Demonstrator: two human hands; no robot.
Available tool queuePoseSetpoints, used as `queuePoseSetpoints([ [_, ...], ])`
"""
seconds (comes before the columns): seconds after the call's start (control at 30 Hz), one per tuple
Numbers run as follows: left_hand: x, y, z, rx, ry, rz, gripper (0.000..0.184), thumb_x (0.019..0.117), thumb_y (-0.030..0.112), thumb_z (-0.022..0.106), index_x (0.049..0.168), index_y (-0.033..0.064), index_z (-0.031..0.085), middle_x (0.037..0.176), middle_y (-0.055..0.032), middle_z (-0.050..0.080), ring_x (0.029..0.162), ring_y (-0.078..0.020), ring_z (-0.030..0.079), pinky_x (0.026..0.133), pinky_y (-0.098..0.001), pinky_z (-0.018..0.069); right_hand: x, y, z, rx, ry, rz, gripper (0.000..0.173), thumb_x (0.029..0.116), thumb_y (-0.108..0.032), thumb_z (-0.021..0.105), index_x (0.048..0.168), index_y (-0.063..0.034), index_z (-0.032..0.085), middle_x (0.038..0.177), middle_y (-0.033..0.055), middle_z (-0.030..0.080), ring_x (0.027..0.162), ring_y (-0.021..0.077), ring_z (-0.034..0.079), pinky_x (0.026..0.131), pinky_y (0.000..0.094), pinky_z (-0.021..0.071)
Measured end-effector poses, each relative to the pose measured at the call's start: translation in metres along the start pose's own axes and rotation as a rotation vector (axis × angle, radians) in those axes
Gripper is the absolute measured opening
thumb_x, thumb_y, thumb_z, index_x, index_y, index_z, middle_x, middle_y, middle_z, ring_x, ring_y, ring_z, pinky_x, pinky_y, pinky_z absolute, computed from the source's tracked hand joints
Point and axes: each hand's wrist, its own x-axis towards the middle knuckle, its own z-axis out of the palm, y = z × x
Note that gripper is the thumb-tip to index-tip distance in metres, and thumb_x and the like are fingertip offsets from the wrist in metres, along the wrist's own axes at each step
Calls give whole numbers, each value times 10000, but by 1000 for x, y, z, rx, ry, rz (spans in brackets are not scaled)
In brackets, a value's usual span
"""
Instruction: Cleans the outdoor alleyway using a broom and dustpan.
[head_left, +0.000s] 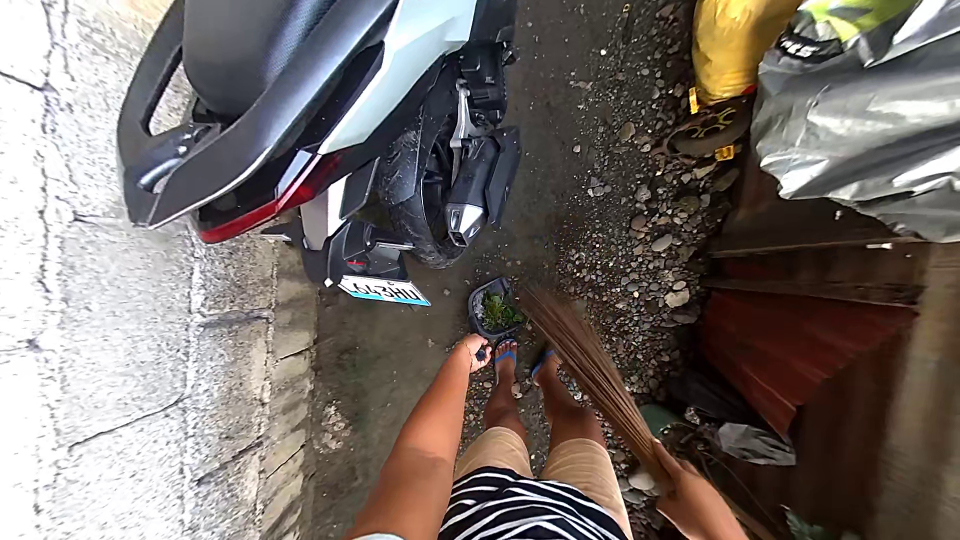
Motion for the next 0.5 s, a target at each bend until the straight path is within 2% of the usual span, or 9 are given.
queuePoseSetpoints([
  [0.13, -2, 3, -4, 14, -3, -3, 109, 1052, 124, 479, 1151, 82, 496, 824, -46, 475, 580, -105, 472, 519, -204, 435, -38, 32, -11, 116, -32, 7, 1007, 853, -183, 790, 1658, -174, 184, 1507, 303, 464, 1283, 478, 561, 1068, 631, 446],
  [0.27, -4, 6, -9, 114, 18, 14, 132, 1049, 128, 488, 1172, 83, 504, 814, -44, 483, 575, -101, 475, 514, -204, 430, -45, 17, 6, 349, -94, -12, 1003, 866, -157, 770, 1654, -104, 153, 1425, 301, 551, 1284, 440, 579, 1085, 620, 437],
  [0.37, -7, 8, -7, 264, 34, 38, 169, 1059, 137, 469, 1215, 84, 502, 830, -44, 493, 588, -101, 479, 524, -209, 427, -37, -6, 25, 646, -133, -21, 944, 842, -71, 738, 1631, -71, 218, 1372, 265, 583, 1198, 361, 625, 1014, 544, 505],
  [0.43, -12, 11, -7, 353, 52, 51, 206, 1059, 133, 468, 1254, 77, 502, 864, -54, 507, 616, -110, 496, 548, -223, 441, -38, -16, 34, 815, -156, -29, 869, 850, -33, 706, 1603, -51, 274, 1272, 233, 626, 1063, 290, 667, 916, 473, 553],
  [0.5, -15, 15, -9, 429, 68, 57, 218, 1052, 128, 467, 1260, 76, 505, 888, -60, 520, 634, -114, 509, 566, -229, 449, -48, -20, 40, 884, -189, -38, 839, 873, -27, 668, 1602, -34, 252, 1200, 219, 628, 943, 243, 665, 822, 432, 563],
])
